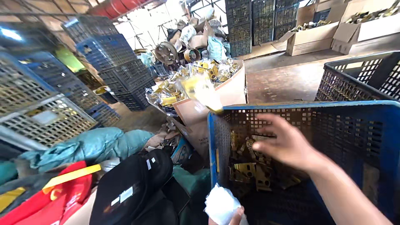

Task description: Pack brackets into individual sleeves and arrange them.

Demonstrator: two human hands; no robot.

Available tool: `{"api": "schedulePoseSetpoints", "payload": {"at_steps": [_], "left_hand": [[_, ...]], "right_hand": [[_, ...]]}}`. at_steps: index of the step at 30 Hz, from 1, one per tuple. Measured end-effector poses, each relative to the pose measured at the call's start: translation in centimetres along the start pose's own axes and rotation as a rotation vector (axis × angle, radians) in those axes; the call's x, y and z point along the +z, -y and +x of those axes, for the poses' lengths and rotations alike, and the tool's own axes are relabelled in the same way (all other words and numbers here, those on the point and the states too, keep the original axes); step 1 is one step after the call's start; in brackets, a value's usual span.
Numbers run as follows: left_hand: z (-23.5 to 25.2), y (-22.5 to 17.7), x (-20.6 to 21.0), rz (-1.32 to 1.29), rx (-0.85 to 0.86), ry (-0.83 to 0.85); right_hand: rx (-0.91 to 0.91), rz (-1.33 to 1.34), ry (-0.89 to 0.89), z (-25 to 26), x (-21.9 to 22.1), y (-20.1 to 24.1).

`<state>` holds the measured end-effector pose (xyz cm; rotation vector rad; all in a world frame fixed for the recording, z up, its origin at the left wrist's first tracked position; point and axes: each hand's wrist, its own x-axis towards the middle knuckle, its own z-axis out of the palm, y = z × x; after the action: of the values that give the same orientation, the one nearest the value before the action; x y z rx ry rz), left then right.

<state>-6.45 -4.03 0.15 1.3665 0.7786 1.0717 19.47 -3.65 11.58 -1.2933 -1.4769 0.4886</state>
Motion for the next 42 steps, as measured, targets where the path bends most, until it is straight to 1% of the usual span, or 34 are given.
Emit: {"api": "schedulePoseSetpoints", "payload": {"at_steps": [1,2,3,4,5,7,8,11,12,13,15,16,17,19,20,21,22,24,25,27,28,30,31,32,34,35,38,39,40,41,42], "left_hand": [[0.2,0.2,0.3,0.112,0.069,-0.012],[0.5,0.5,0.6,0.201,0.137,-0.016],[0.6,0.7,1.0,0.283,0.183,-0.031],[0.5,0.9,1.5,0.374,0.215,-0.046],[0.5,1.2,1.9,0.448,0.244,-0.063],[0.5,1.9,2.9,0.591,0.300,-0.081],[0.3,2.2,3.3,0.616,0.284,-0.069],[0.3,3.1,3.3,0.506,0.196,-0.063],[0.5,3.1,3.3,0.494,0.204,-0.065],[0.7,3.1,3.4,0.478,0.216,-0.049],[0.4,3.0,3.9,0.383,0.229,0.012],[0.2,2.4,4.3,0.294,0.199,0.042],[-0.1,1.6,4.8,0.179,0.122,0.054],[-0.2,0.3,5.4,-0.019,-0.051,-0.002],[-0.1,0.0,5.3,-0.042,-0.110,-0.035],[0.0,0.0,5.0,-0.028,-0.133,-0.041],[0.0,0.3,4.6,0.008,-0.123,-0.004],[0.2,1.1,3.8,0.058,-0.057,0.144],[0.2,1.4,3.7,0.067,-0.037,0.197],[-0.1,1.6,3.8,0.073,-0.035,0.257],[-0.4,1.5,3.8,0.080,-0.038,0.283],[-0.4,1.1,3.8,0.067,-0.033,0.346],[-0.3,1.0,3.7,0.046,-0.033,0.361],[0.0,1.1,3.6,0.025,-0.035,0.353],[0.5,1.3,3.1,0.018,-0.053,0.326],[0.6,1.4,2.9,0.037,-0.051,0.346],[0.7,1.8,2.4,0.107,0.013,0.517],[0.9,1.9,2.3,0.131,0.034,0.530],[1.1,2.1,2.1,0.172,0.063,0.496],[1.5,2.4,1.6,0.245,0.110,0.403],[2.1,2.8,1.0,0.338,0.169,0.259]], "right_hand": [[0.059,-0.049,0.125,-1.2,1.6,-0.2],[0.109,-0.060,0.296,-2.8,3.2,-0.6],[0.155,-0.031,0.454,-4.3,4.8,-1.2],[0.182,0.032,0.509,-5.8,6.1,-2.2],[0.190,0.082,0.479,-7.1,6.9,-3.3],[0.161,0.101,0.328,-8.8,7.6,-4.4],[0.167,0.118,0.300,-9.4,7.6,-4.7],[0.320,0.288,0.350,-10.8,7.0,-5.0],[0.313,0.320,0.348,-11.1,6.8,-5.0],[0.276,0.314,0.321,-11.4,6.9,-5.3],[0.209,0.230,0.136,-11.8,7.6,-6.0],[0.218,0.189,0.074,-11.6,7.7,-6.3],[0.253,0.160,0.053,-11.4,7.6,-6.3],[0.357,0.134,0.058,-11.6,7.7,-5.9],[0.380,0.121,0.041,-11.9,8.0,-5.9],[0.398,0.121,0.015,-12.2,8.3,-6.0],[0.418,0.145,-0.007,-12.5,8.4,-6.2],[0.467,0.263,0.040,-12.6,7.6,-6.1],[0.470,0.317,0.107,-12.4,6.8,-6.0],[0.444,0.283,0.197,-12.0,6.0,-5.8],[0.426,0.243,0.213,-11.9,5.8,-5.9],[0.400,0.218,0.176,-12.3,6.2,-6.4],[0.418,0.270,0.177,-12.7,6.3,-6.5],[0.467,0.358,0.221,-13.1,6.0,-6.3],[0.553,0.553,0.368,-13.5,4.9,-6.1],[0.576,0.626,0.418,-13.7,4.5,-6.3],[0.611,0.726,0.480,-13.9,4.2,-6.6],[0.615,0.711,0.468,-13.8,4.3,-6.7],[0.621,0.687,0.450,-13.8,4.4,-6.8],[0.632,0.656,0.418,-13.7,4.5,-6.9],[0.640,0.632,0.368,-13.6,4.7,-7.1]]}}
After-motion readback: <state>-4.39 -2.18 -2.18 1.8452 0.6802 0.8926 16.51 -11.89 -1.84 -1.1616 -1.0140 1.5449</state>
